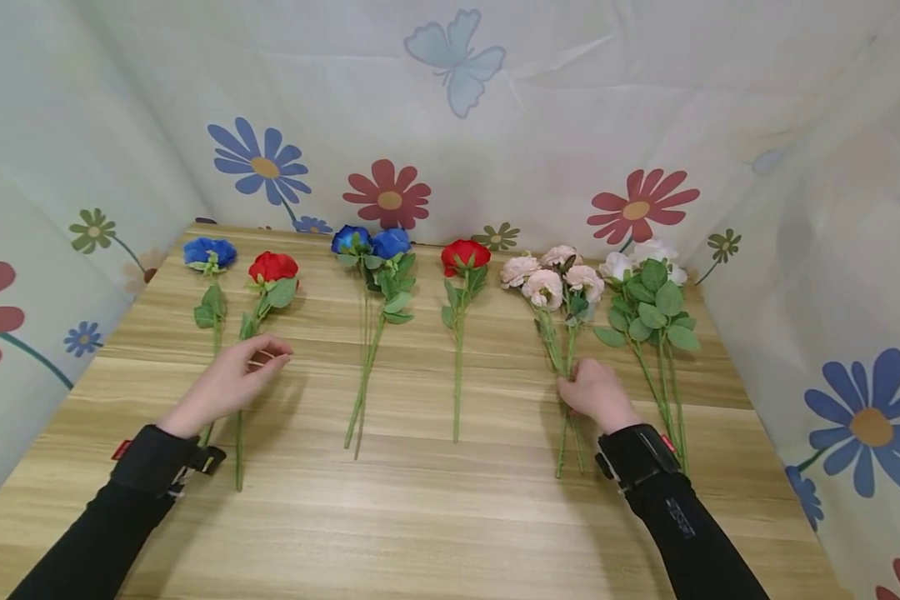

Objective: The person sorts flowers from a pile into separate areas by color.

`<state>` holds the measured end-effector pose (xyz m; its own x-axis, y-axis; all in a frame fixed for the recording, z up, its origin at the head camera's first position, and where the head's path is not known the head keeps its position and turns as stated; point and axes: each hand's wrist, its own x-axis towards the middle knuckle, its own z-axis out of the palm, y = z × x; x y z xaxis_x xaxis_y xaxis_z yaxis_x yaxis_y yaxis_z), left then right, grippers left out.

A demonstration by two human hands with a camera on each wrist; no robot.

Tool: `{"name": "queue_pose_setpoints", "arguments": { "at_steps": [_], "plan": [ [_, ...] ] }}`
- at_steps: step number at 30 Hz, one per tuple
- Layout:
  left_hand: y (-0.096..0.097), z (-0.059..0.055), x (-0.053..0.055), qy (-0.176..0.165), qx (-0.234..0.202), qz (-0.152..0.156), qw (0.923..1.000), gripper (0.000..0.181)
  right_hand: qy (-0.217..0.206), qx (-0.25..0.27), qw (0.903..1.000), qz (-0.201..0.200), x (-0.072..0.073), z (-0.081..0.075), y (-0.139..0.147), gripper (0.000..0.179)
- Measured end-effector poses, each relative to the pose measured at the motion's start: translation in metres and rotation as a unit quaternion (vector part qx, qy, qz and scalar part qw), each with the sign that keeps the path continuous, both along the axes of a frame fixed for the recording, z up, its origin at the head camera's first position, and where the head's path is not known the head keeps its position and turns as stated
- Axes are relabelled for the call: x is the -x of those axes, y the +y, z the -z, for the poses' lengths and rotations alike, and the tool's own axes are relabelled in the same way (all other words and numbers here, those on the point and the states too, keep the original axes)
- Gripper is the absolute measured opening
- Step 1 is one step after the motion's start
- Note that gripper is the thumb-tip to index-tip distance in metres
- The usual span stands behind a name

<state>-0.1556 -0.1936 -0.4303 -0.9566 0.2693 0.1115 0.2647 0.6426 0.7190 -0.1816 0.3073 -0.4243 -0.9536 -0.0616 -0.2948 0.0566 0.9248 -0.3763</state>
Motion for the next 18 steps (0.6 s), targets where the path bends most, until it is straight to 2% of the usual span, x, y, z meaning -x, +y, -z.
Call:
{"name": "queue_pose_setpoints", "arguments": {
  "at_steps": [5, 8, 11, 14, 18],
  "plan": [
    [-0.008, -0.001, -0.001, 0.010, 0.014, -0.013, 0.9998, 0.022, 0.079, -0.016, 0.9967, 0.001, -0.007, -0.009, -0.004, 0.035],
    [-0.014, -0.004, -0.004, 0.019, 0.031, -0.020, 0.9991, 0.023, 0.128, 0.017, 0.9915, -0.007, -0.012, -0.016, -0.013, 0.034],
    [-0.020, -0.006, -0.006, 0.027, 0.053, -0.037, 0.9975, 0.023, 0.161, 0.079, 0.9836, -0.023, -0.017, -0.020, -0.028, 0.028],
    [-0.025, -0.007, -0.008, 0.034, 0.078, -0.060, 0.9946, 0.023, 0.166, 0.157, 0.9730, -0.033, -0.021, -0.023, -0.044, 0.023],
    [-0.031, -0.008, -0.010, 0.046, 0.103, -0.091, 0.9895, 0.022, 0.119, 0.276, 0.9536, -0.018, -0.024, -0.027, -0.062, 0.023]
  ]
}}
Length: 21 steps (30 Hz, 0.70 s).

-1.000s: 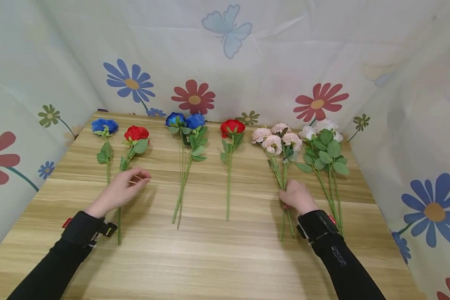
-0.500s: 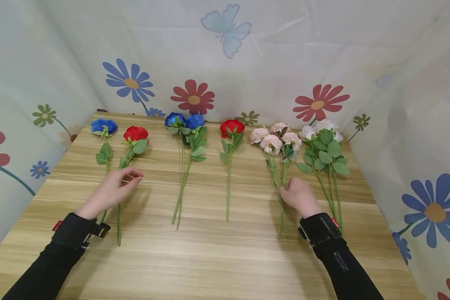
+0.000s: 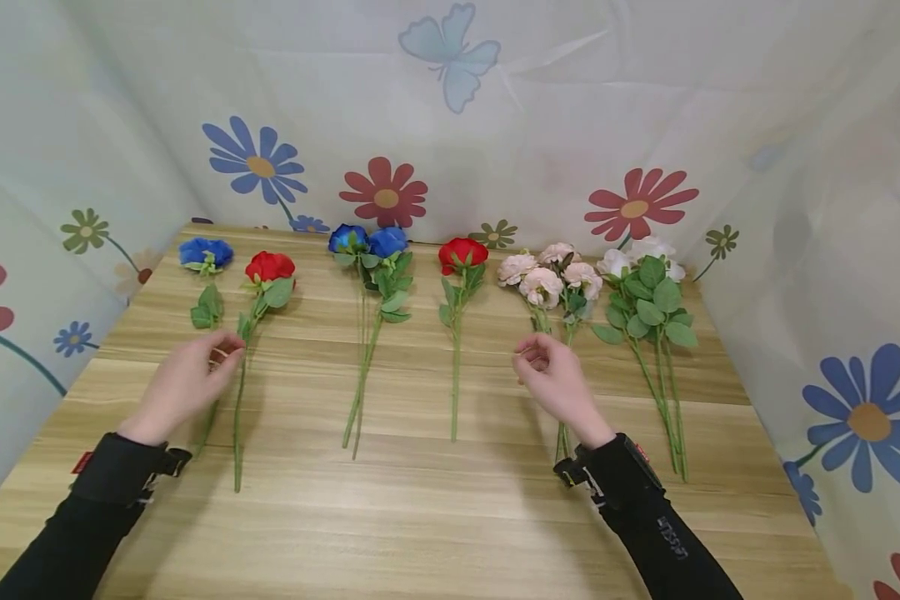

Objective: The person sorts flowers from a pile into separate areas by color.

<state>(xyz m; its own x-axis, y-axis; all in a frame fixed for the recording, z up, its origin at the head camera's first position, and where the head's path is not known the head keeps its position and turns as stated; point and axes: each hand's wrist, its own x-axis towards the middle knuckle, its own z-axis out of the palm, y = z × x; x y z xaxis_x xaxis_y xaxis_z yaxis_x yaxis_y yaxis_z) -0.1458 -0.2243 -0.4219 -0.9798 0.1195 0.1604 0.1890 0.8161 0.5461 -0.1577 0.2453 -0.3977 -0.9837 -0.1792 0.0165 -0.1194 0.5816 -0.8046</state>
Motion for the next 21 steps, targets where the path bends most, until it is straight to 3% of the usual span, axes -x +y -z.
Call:
{"name": "queue_pose_setpoints", "arguments": {
  "at_steps": [3, 5, 8, 11, 13, 15, 21],
  "plan": [
    [-0.005, -0.002, -0.003, 0.011, 0.015, -0.020, 0.9996, 0.020, -0.050, 0.094, 0.9943, -0.004, -0.001, -0.001, -0.012, 0.024],
    [-0.008, -0.003, -0.005, 0.016, 0.025, -0.030, 0.9991, 0.019, -0.082, 0.161, 0.9834, -0.008, -0.001, -0.001, -0.019, 0.023],
    [-0.013, -0.005, -0.007, 0.019, 0.037, -0.045, 0.9981, 0.018, -0.129, 0.266, 0.9552, -0.017, -0.003, -0.002, -0.028, 0.024],
    [-0.020, -0.004, -0.007, 0.008, 0.048, -0.056, 0.9972, 0.019, -0.169, 0.353, 0.9197, -0.026, -0.004, -0.002, -0.036, 0.022],
    [-0.024, -0.002, -0.007, -0.003, 0.053, -0.060, 0.9968, 0.020, -0.186, 0.383, 0.9042, -0.029, -0.005, -0.002, -0.043, 0.020],
    [-0.028, -0.002, -0.007, -0.011, 0.057, -0.062, 0.9964, 0.020, -0.198, 0.399, 0.8946, -0.032, -0.006, -0.002, -0.049, 0.017],
    [-0.023, 0.000, -0.006, -0.049, 0.062, -0.055, 0.9953, 0.026, -0.216, 0.421, 0.8802, -0.044, -0.008, -0.004, -0.063, 0.015]
  ]
}}
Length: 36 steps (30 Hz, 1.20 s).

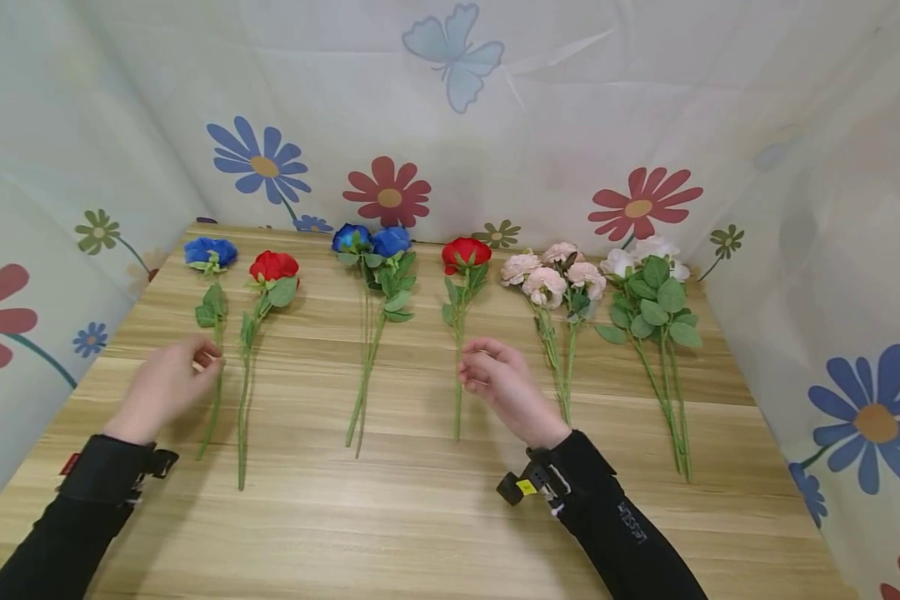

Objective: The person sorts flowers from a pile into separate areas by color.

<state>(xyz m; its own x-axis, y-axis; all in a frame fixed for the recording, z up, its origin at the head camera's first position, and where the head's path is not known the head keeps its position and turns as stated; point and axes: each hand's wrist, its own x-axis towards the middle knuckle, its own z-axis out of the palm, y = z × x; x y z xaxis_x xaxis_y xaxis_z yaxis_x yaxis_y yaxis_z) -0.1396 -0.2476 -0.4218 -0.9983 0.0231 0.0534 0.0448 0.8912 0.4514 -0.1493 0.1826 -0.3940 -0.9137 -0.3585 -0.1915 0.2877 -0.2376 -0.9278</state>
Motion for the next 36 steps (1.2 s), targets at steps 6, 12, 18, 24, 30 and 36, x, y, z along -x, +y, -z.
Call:
{"name": "queue_pose_setpoints", "arguments": {
  "at_steps": [6, 12, 18, 24, 30, 36],
  "plan": [
    [0.014, 0.004, 0.005, 0.000, 0.006, 0.009, 0.9999, 0.026, -0.001, 0.009, 0.9999, -0.008, -0.002, 0.000, -0.008, 0.014],
    [0.023, 0.004, 0.014, -0.024, 0.019, 0.000, 0.9995, 0.031, -0.002, 0.006, 0.9998, -0.019, -0.004, 0.004, -0.011, 0.012],
    [0.026, 0.003, 0.022, -0.062, 0.032, -0.011, 0.9975, 0.039, -0.002, -0.024, 0.9997, -0.008, -0.004, 0.010, -0.019, 0.012],
    [0.026, 0.002, 0.029, -0.087, 0.042, -0.018, 0.9952, 0.032, 0.015, -0.083, 0.9963, -0.019, -0.003, 0.012, -0.043, 0.015],
    [0.025, 0.005, 0.033, -0.109, 0.051, -0.023, 0.9925, 0.041, 0.024, -0.091, 0.9948, -0.040, 0.002, 0.010, -0.074, 0.020],
    [0.024, 0.007, 0.034, -0.107, 0.059, -0.029, 0.9921, 0.044, 0.032, -0.093, 0.9924, -0.074, 0.006, 0.011, -0.103, 0.029]
  ]
}}
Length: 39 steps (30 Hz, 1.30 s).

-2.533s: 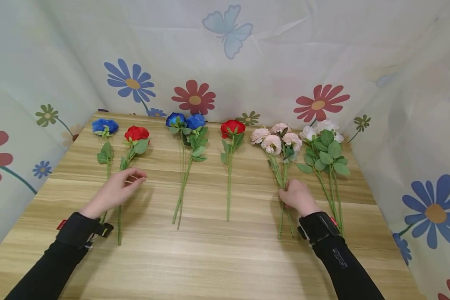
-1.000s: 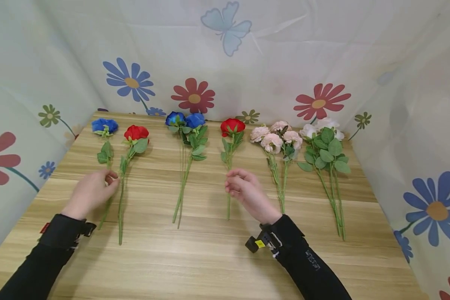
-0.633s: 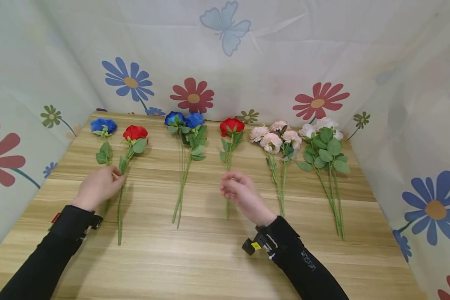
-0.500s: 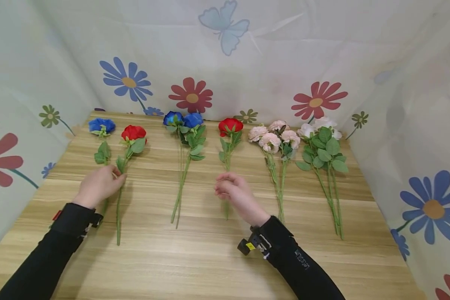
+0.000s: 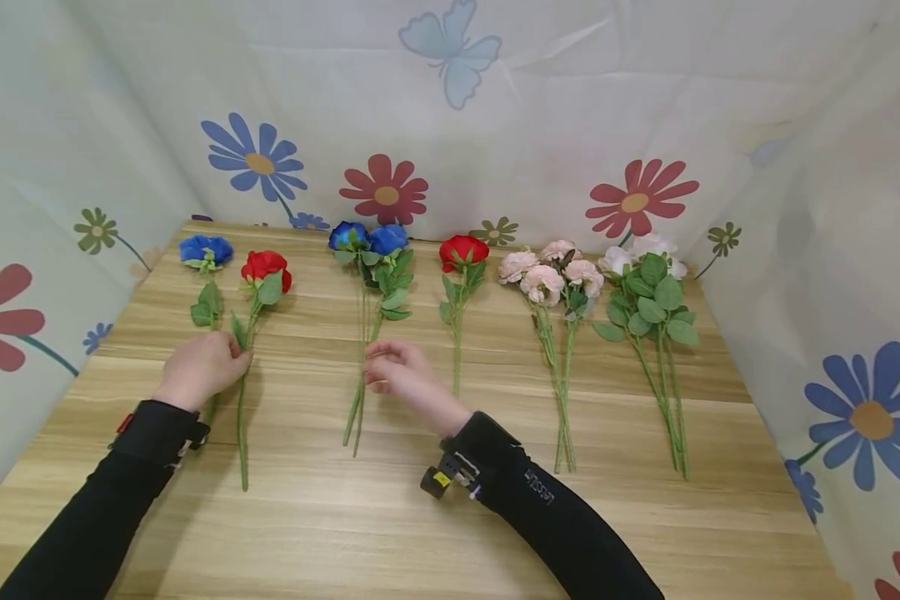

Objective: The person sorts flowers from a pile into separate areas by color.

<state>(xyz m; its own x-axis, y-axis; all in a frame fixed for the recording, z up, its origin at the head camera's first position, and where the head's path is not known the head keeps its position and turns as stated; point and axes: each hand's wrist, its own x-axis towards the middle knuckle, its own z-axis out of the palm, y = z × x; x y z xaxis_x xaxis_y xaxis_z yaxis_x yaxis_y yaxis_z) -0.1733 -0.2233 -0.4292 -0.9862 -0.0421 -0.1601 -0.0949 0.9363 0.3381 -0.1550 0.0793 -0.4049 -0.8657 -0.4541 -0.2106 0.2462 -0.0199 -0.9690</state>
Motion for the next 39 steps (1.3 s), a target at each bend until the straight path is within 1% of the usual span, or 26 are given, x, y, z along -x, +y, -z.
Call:
{"name": "queue_pose_setpoints", "arguments": {
  "at_steps": [3, 6, 11, 15, 19, 23, 27, 32, 39],
  "plan": [
    [-0.001, 0.000, -0.001, 0.001, 0.007, 0.000, 1.0000, 0.041, -0.003, 0.000, 0.9998, -0.018, 0.000, 0.001, -0.011, 0.032],
    [0.000, -0.001, -0.003, -0.011, 0.010, 0.005, 0.9999, 0.037, -0.003, -0.003, 0.9996, -0.027, 0.000, 0.003, -0.019, 0.033],
    [0.002, -0.002, -0.006, -0.044, 0.009, 0.008, 0.9989, 0.035, 0.004, -0.012, 0.9994, -0.031, 0.000, 0.005, -0.029, 0.036],
    [0.002, -0.001, -0.008, -0.067, 0.003, 0.010, 0.9977, 0.038, 0.001, -0.016, 0.9991, -0.039, 0.000, 0.007, -0.032, 0.035],
    [0.001, 0.003, -0.010, -0.060, -0.009, 0.024, 0.9979, 0.044, -0.003, -0.014, 0.9989, -0.044, 0.000, 0.009, -0.032, 0.035],
    [-0.001, 0.006, -0.010, -0.041, -0.033, 0.032, 0.9981, 0.046, -0.008, -0.011, 0.9990, -0.042, -0.001, 0.010, -0.029, 0.035],
    [-0.001, 0.007, -0.009, -0.035, -0.058, 0.037, 0.9970, 0.048, -0.010, -0.007, 0.9990, -0.044, -0.001, 0.011, -0.027, 0.034],
    [0.002, 0.001, -0.010, -0.033, -0.090, 0.036, 0.9947, 0.047, -0.016, -0.004, 0.9988, -0.046, -0.002, 0.010, -0.024, 0.034],
    [0.005, -0.005, -0.012, -0.014, -0.109, 0.044, 0.9929, 0.041, -0.010, -0.008, 0.9985, -0.052, -0.004, 0.010, -0.018, 0.035]
  ]
}}
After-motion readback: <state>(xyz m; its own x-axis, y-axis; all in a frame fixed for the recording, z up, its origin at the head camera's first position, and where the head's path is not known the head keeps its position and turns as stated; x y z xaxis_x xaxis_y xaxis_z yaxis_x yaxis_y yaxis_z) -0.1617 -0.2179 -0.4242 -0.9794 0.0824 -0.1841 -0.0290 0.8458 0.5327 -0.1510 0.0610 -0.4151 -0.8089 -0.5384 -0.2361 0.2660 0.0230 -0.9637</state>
